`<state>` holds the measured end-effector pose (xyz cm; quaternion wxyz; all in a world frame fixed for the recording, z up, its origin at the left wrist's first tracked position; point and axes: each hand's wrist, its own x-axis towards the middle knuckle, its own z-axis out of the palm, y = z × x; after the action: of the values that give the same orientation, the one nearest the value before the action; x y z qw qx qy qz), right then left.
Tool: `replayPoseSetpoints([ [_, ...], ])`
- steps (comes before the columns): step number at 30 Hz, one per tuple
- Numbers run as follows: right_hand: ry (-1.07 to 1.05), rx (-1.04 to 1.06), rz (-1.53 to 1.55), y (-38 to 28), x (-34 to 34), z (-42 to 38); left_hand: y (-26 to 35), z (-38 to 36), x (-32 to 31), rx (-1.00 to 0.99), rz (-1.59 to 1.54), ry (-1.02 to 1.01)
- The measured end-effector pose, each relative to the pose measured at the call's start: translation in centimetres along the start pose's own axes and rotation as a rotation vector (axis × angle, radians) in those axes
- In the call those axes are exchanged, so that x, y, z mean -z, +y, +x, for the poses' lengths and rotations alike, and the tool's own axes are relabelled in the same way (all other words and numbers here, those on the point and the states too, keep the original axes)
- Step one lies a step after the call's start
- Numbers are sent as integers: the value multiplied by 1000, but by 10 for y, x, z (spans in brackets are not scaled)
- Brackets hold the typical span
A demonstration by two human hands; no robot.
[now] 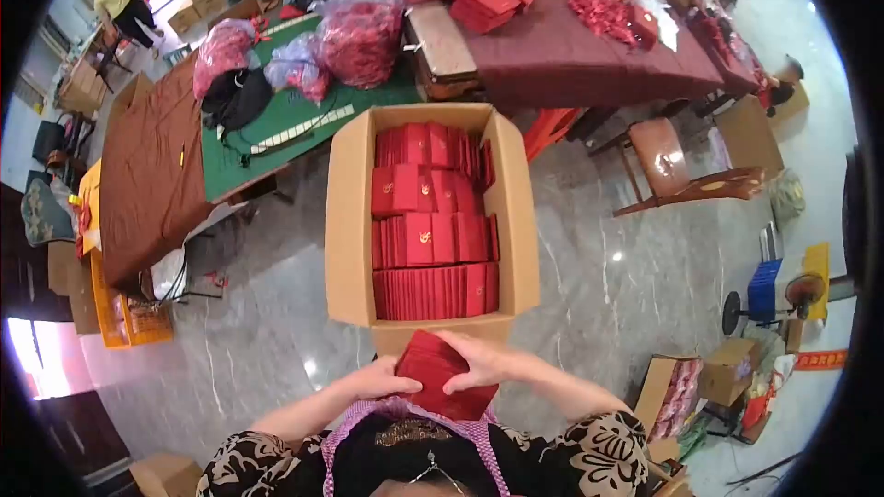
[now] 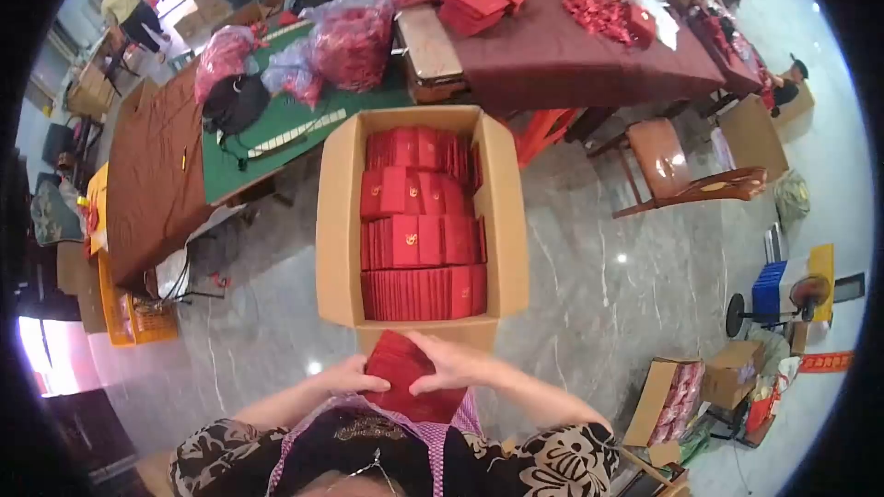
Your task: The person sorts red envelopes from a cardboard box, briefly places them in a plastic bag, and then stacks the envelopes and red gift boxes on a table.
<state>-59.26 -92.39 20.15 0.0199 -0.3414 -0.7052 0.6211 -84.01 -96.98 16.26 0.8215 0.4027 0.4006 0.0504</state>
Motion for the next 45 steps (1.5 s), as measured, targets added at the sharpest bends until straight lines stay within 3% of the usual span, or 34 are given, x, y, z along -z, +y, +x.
replayPoseSetpoints([
  [1, -19, -92, 3, 3, -8, -6, 2, 1, -5, -31, -54, -33],
  [2, -4, -94, -3, 11, -13, -12, 24, -5, -15, 78, -64, -47],
  [5, -20, -209, 327, 19, -21, -35, 19, 0, -37, 154, -195, -15],
  [7, -15, -227, 252, 16, -18, -48, -3, 10, -45, 2, -235, -5],
  [9, -79, -209, 139, 26, -20, -59, -28, 21, -54, -13, 233, 300],
  [10, -37, -226, 281, 48, -28, -68, -35, 23, -60, -56, 475, 344],
  [12, 37, -178, 435, 68, -24, -82, -12, 10, -86, -201, 409, 301],
  [13, 19, -190, 543, 77, -22, -93, -21, 25, -90, -120, 416, 199],
  [15, 100, -225, 477, 123, -24, -122, -40, 62, -116, -184, 500, 208],
  [17, 122, -137, 678, 155, -20, -159, -40, 92, -151, -311, 461, 272],
  [19, 142, -191, 648, 153, 2, -200, -18, 122, -186, -266, 477, 251],
  [21, 189, -44, 541, 177, 14, -247, -1, 151, -228, -294, 535, 316],
  [22, 156, -49, 680, 216, 18, -271, 3, 174, -245, -373, 557, 285],
  [24, 150, -23, 661, 213, 34, -310, 23, 204, -280, -548, 560, 212],
  [25, 147, 0, 639, 216, 40, -332, 39, 217, -297, -483, 652, 186],
  [27, 322, -122, 670, 234, 44, -367, 76, 232, -332, -350, 788, 171],
  [29, 517, -111, 806, 237, 41, -404, 90, 251, -356, -431, 740, 162],
  [30, 580, -101, 803, 233, 43, -422, 83, 268, -364, -546, 781, 288],
  [32, 702, -67, 814, 225, 51, -446, 111, 279, -380, -314, 631, 234],
  [34, 842, -10, 845, 246, 53, -466, 117, 295, -393, -355, 427, 214],
  [35, 911, -9, 895, 240, 64, -476, 133, 292, -401, -354, 132, 79],
  [36, 968, 33, 902, 241, 71, -481, 124, 311, -394, -404, 103, -9],
  [38, 1118, 54, 894, 242, 81, -486, 105, 349, -376, -396, -291, -137],
  [40, 1195, 9, 825, 237, 94, -485, 127, 355, -379, -456, -201, -129],
  [41, 1231, 51, 845, 241, 99, -480, 160, 345, -390, -465, -107, -151],
  [45, 1281, 162, 909, 236, 142, -471, 196, 373, -390, -590, 129, -106],
])
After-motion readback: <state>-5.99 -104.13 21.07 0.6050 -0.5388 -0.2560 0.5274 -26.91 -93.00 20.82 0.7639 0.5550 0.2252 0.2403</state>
